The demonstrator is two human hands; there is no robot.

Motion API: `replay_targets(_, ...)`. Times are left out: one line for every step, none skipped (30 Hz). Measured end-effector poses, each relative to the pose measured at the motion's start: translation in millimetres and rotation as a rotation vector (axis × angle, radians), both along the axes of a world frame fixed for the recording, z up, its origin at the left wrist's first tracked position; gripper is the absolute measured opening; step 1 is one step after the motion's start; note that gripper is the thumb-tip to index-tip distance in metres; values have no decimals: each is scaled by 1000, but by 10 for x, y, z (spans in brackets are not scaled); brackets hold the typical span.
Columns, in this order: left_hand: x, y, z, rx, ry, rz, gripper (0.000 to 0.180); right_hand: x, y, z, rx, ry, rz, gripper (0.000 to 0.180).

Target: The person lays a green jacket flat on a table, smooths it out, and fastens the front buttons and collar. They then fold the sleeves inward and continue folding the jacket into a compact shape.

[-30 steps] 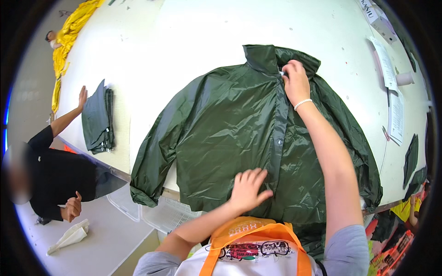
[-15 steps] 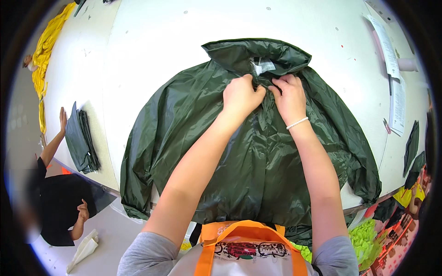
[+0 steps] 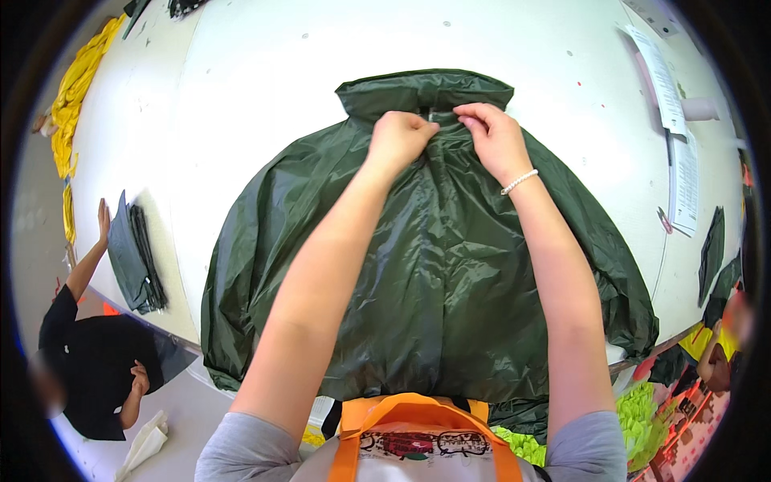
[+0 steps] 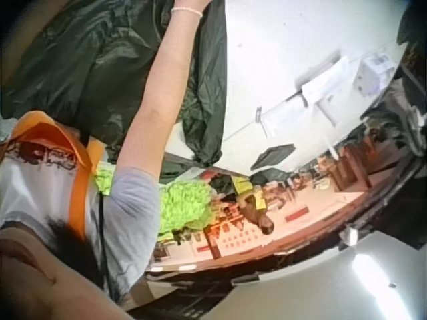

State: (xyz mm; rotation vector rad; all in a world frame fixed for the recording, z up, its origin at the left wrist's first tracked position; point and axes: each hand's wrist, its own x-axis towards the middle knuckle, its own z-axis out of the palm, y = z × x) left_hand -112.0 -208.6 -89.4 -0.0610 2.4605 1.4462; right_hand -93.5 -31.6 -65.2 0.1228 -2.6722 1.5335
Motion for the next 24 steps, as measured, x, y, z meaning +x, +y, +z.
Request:
replay_targets(-53, -15, -10, 71, -79, -7, 26, 23, 42, 59, -79, -42, 7, 15)
replay_targets(-62, -33, -18, 106, -209, 41, 26, 93, 166, 174, -53, -126, -25, 16)
replay_targets(-68, -82, 11, 103, -254, 47, 26, 126, 378, 193, 2, -28, -62, 17)
replay_targets(-50, -91, 0, 71, -226, 63, 27, 164, 678, 194, 45, 34, -172, 17)
replay_targets(-40, -98, 27, 84, -243, 84, 28, 220, 1033, 178, 89, 95, -282, 17)
replay_targets(-30, -132, 21, 100, -280, 100, 25, 263, 1471, 127, 158, 121, -405, 20)
replay_targets(-15, -128, 38, 115, -285, 123, 24, 323, 2013, 69, 227, 151, -531, 23)
replay_targets(0, -122, 65, 134, -271, 126, 23, 443, 2621, -33, 513, 173, -655, 27)
replay_targets(-1, -127, 115, 171, -300, 128, 26, 589, 3235, -139, 793, 190, -769, 31)
replay_targets(4, -86, 138, 152, -278, 105, 28, 741, 3700, -235, 882, 66, -905, 37)
replay_targets(8, -103, 159, 121, -258, 87, 29, 925, 4145, -323, 1088, -116, -928, 44)
replay_targets(-16, -57, 166, -41, -120, -41, 30, 1189, 4723, -439, 1250, -142, -851, 49)
replay_targets(-43, 11, 159, -215, 10, -163, 31, 1422, 5126, -554, 1228, -163, -763, 51)
replay_targets(-60, 97, 177, -234, 154, -192, 32, 1674, 5520, -619, 1203, -188, -678, 52)
replay_targets(-55, 181, 190, -243, 293, -229, 32, 1950, 5901, -598, 1181, -218, -598, 54)
replay_targets(22, 61, 369, -311, 240, -194, 31, 1675, 5476, -702, 1136, -289, -582, 44)
replay_targets(68, -19, 529, -342, 197, -166, 30, 1450, 5023, -572, 1124, -359, -582, 34)
replay_targets(92, -16, 563, -286, 230, -139, 29, 1498, 5032, -555, 1154, -266, -532, 28)
replay_targets(87, 7, 554, -219, 263, -118, 29, 1550, 5106, -522, 1191, -176, -489, 22)
replay_targets(73, 4, 526, -180, 333, -129, 28, 1595, 5165, -517, 1226, -87, -448, 17)
replay_targets(79, 18, 602, -172, 245, -111, 26, 1574, 5099, -488, 1136, -164, -473, 15)
replay_targets(78, -39, 608, -131, 156, -104, 26, 1444, 4887, -408, 1044, -233, -493, 15)
replay_targets(31, -61, 597, -78, 70, -104, 25, 1336, 4716, -318, 960, -301, -523, 14)
replay_targets(-14, -42, 517, 71, 21, -46, 24, 1291, 4634, -274, 950, -124, -513, 17)
